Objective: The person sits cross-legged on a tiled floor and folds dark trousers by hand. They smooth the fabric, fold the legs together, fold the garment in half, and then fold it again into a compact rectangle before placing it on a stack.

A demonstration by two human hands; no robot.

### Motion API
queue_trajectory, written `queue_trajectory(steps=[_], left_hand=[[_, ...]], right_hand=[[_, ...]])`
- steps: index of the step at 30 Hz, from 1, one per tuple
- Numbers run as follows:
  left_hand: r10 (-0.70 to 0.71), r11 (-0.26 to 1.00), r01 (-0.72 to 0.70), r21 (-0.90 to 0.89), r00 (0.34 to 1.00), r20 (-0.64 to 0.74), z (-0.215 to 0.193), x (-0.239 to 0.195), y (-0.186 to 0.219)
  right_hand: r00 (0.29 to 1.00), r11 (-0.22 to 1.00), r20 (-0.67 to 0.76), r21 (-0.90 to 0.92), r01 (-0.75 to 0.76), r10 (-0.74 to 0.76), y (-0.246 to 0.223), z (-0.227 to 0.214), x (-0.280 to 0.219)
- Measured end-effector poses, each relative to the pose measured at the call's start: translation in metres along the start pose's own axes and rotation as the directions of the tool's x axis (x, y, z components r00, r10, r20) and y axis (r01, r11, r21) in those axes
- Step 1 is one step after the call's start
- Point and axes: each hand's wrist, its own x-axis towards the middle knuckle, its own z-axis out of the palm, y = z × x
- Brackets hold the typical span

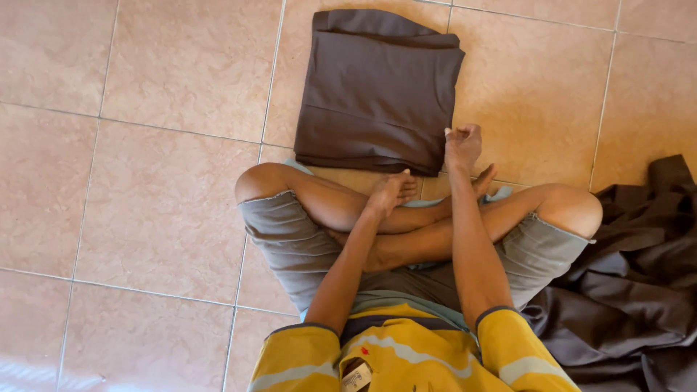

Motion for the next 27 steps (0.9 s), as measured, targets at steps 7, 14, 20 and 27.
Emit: queue_trajectory(steps=[7, 14, 20, 27], left_hand=[[0.813, 0.046, -0.235, 0.971, 0.574, 0.100, 0.023, -0.071, 0.080], [0.431, -0.222, 0.133, 0.966, 0.902, -0.025, -0.005, -0.062, 0.099], [0.399, -0.277, 0.170, 0.946, 0.916, -0.047, -0.002, -0.060, 0.099], [0.227, -0.283, 0.138, 0.949, 0.971, -0.073, -0.012, -0.081, 0.122]], right_hand=[[0.859, 0.797, 0.460, -0.419, 0.435, -0.226, -0.087, -0.047, -0.097], [0.784, 0.920, 0.619, -0.279, 0.276, -0.048, -0.067, -0.058, -0.079], [0.962, 0.939, 0.237, -0.340, -0.047, 0.134, 0.049, -0.001, -0.012], [0.832, 0.780, 0.503, -0.608, 0.148, 0.234, -0.006, -0.013, -0.057]])
